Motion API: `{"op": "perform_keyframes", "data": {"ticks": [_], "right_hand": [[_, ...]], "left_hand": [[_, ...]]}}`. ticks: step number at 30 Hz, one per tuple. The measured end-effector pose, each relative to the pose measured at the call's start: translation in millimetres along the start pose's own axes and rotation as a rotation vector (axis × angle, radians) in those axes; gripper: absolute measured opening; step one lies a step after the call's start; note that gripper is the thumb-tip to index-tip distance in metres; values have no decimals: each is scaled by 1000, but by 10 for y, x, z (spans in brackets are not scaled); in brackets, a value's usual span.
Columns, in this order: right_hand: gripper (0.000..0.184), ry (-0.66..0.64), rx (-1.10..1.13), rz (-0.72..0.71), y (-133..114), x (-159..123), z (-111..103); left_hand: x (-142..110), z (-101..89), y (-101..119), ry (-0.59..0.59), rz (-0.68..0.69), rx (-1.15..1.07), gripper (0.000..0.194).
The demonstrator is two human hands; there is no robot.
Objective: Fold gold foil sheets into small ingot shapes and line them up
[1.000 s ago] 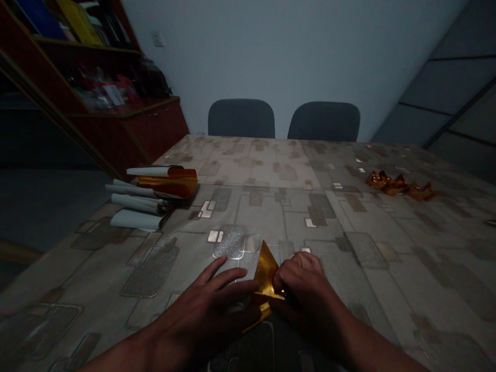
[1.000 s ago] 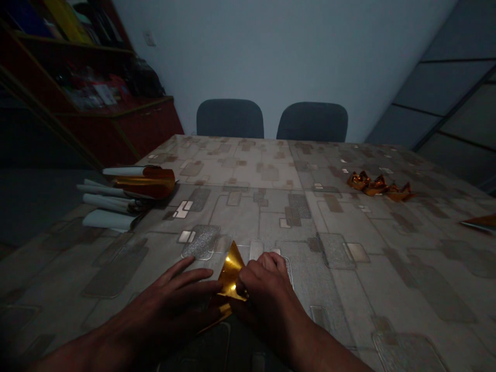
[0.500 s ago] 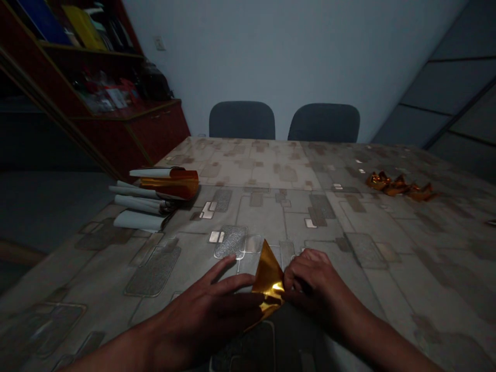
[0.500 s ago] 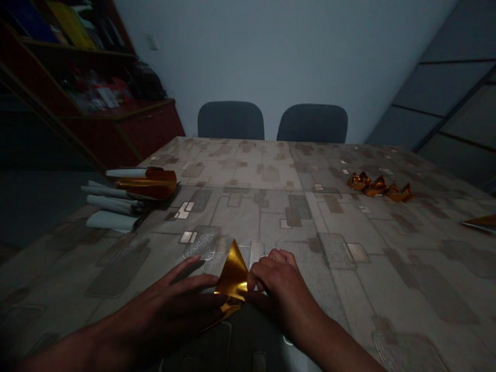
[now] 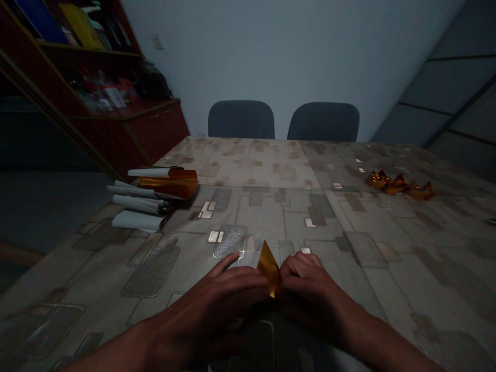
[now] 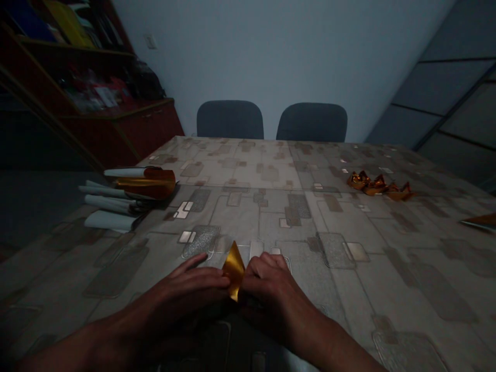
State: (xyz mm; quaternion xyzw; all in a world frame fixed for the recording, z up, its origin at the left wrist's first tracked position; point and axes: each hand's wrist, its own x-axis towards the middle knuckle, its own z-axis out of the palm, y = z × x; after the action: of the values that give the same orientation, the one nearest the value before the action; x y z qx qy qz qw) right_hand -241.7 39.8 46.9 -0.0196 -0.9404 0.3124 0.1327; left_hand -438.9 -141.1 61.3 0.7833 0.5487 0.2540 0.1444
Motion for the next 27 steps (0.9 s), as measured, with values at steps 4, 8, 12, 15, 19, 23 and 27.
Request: {"op": "perform_keyframes", "data": {"ticks": [4,8,12,15,19,23,27], "right_hand": [[11,34,191,-3,-2,17,-71],[5,61,598,186,-71,38,-130],[24,97,911,276,-130,41,-143],[26,82,810,288,-103,23,-187],[60,120,293,149,41,-20,-237],[65,178,-6,-94,139,-32,-218],[24,159,-241,-227,93,6,-197]], "left_hand": [[18,-84,-90,-67,-54,-19,99],[185,-48,-138,76,-121,-3,72],[351,33,-110,199,-238,-351,15],[398,12,-87,188,-432,-684,17],[401,-146,-93,12,-474,-977,28],[439,-296,-129,-218,-519,-929,30],[493,-353,-179,-190,-464,-671,22]]}}
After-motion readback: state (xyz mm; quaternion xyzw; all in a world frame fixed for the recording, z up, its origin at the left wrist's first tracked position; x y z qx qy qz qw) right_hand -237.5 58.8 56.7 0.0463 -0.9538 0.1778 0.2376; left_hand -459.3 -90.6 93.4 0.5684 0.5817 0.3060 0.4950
